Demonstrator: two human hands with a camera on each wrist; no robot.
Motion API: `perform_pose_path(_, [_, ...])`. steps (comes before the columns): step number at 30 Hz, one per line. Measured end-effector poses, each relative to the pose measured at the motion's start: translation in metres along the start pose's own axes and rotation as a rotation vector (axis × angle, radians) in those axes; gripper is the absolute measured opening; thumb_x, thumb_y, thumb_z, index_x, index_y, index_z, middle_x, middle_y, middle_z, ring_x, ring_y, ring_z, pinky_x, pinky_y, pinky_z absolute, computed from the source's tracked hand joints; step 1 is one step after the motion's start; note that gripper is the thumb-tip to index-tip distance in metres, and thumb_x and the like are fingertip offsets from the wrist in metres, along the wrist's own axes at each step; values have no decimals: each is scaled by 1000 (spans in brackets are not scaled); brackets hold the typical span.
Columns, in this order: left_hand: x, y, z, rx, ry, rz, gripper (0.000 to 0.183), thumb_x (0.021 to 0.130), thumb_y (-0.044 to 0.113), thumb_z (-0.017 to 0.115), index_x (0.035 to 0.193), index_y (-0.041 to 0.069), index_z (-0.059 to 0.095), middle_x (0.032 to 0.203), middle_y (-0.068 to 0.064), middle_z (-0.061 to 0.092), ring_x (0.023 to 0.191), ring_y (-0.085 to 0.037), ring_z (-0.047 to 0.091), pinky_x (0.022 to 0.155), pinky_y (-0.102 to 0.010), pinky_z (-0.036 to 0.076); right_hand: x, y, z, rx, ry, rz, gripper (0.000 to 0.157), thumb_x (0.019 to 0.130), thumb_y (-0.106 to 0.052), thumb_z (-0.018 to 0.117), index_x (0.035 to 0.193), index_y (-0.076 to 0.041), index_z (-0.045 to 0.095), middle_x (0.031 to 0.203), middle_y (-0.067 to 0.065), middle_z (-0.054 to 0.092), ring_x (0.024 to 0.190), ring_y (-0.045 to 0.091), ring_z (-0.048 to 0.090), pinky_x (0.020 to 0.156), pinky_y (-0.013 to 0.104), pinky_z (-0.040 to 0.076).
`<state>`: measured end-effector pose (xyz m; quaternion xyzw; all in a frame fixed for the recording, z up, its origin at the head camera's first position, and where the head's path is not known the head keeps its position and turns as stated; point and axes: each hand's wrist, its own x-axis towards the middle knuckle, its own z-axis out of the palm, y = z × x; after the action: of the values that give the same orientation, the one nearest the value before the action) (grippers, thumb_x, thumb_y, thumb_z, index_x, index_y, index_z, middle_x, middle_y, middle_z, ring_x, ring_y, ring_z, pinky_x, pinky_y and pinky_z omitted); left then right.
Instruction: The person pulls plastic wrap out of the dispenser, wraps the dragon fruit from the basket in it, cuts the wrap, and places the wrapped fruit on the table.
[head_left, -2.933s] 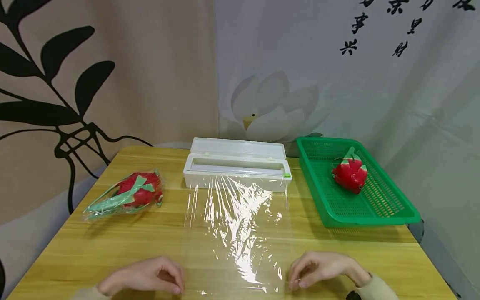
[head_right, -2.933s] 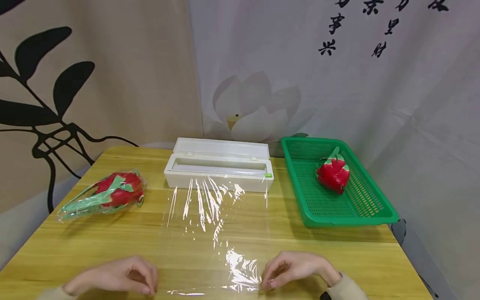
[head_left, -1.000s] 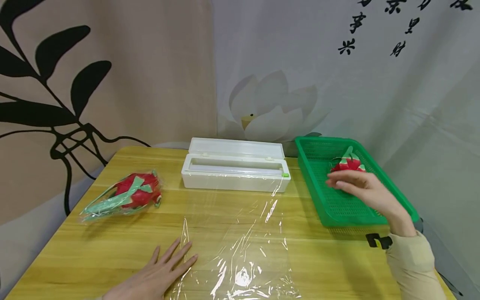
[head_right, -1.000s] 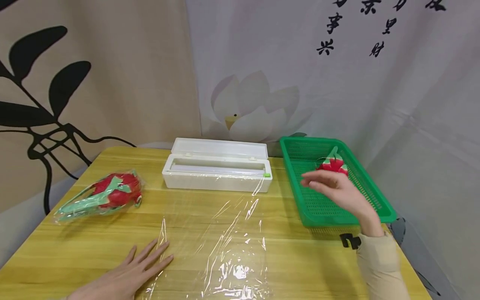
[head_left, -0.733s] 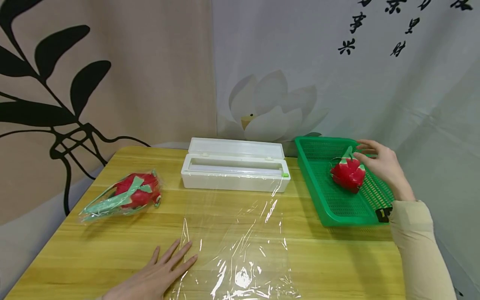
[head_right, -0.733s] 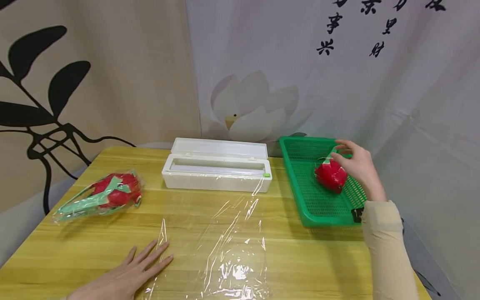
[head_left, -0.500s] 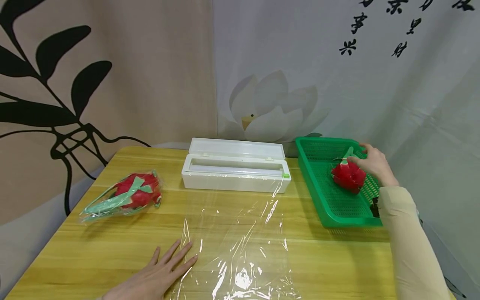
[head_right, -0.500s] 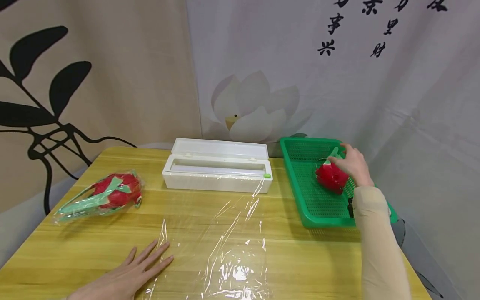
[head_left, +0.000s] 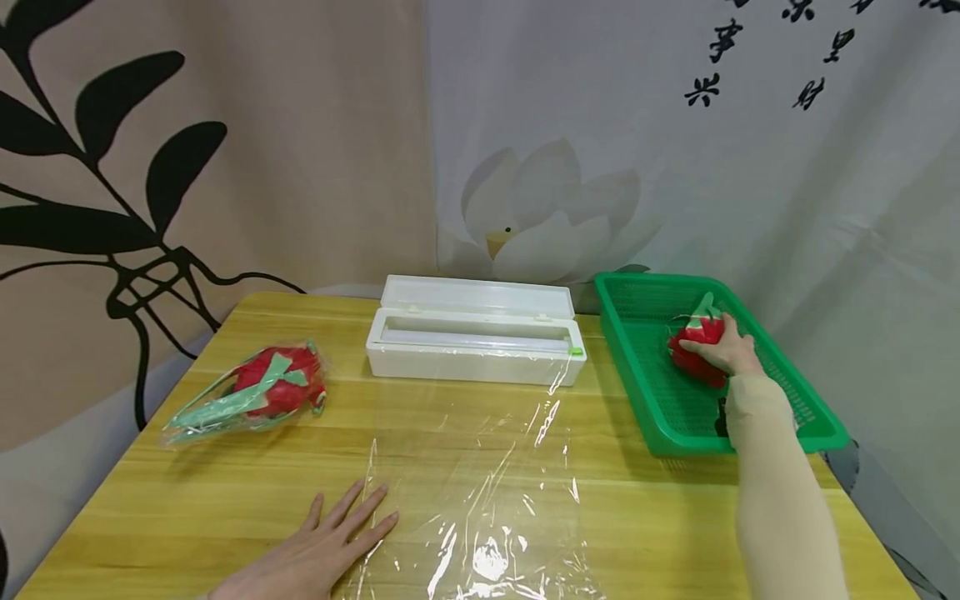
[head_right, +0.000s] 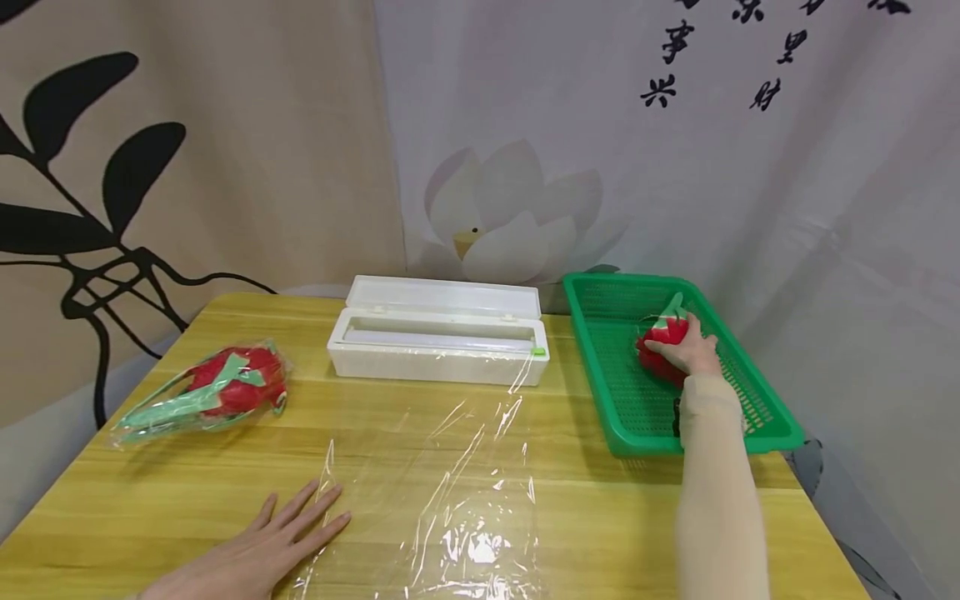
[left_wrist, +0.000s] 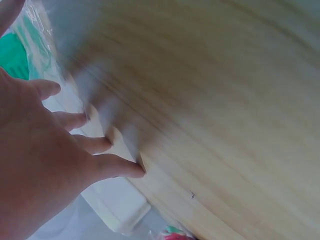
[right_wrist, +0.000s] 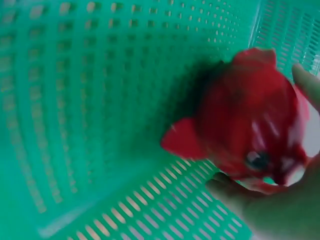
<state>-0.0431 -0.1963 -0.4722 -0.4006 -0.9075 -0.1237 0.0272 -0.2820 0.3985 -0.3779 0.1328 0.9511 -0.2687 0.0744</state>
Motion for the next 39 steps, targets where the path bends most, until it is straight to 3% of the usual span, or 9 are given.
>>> perform_pose_path(8, [2, 3, -3, -24, -37, -38, 90, 81, 75, 47, 151, 22, 27, 154, -19, 28, 142, -4, -27, 89, -72, 33, 4, 6, 10, 53, 80, 15, 101, 88, -50, 56, 151, -8, -11, 142, 43, 12, 125, 58, 22, 90, 65, 43])
perform_pose_path(9, [2, 3, -3, -43, -45, -47, 90, 81, 75, 47, 151, 22, 26, 155, -18, 27, 142, -4, -27, 95, -77, 24, 4, 6, 11, 58, 88, 13, 101, 88, -49, 57, 151, -8, -10, 142, 43, 13, 125, 58, 22, 90, 65, 43])
perform_pose_path(15, [2, 4, -5, -55, -64, -60, 90, 80, 75, 47, 151, 23, 26, 156, -17, 25, 141, -2, -29, 96, -77, 22, 6, 7, 11, 71, 127, 36, 96, 88, -48, 57, 152, -8, -3, 143, 41, 18, 124, 57, 25, 89, 63, 46])
perform_pose_path(16, [3, 4, -6, -36, -59, -53, 91, 80, 76, 46, 151, 23, 27, 155, -18, 26, 141, -2, -29, 91, -72, 32, 7, 8, 11, 70, 131, 41, 96, 88, -49, 57, 152, -9, -3, 143, 40, 19, 124, 57, 26, 89, 62, 46])
perform_pose_path(28, [2, 4, -5, -36, -46, -38, 89, 81, 74, 47, 150, 21, 28, 155, -18, 26, 141, -3, -28, 89, -71, 33, 7, 9, 9, 25, 175, 22, 93, 88, -50, 56, 153, -10, 2, 140, 39, 26, 118, 56, 31, 82, 61, 47])
perform_pose_path(39, [2, 2, -3, -14, -35, -24, 90, 80, 76, 47, 150, 21, 29, 154, -19, 28, 142, -4, -28, 87, -72, 35, -1, -10, -6, 38, 260, -57, 92, 88, -47, 59, 153, -11, 6, 140, 37, 30, 122, 56, 29, 87, 63, 46])
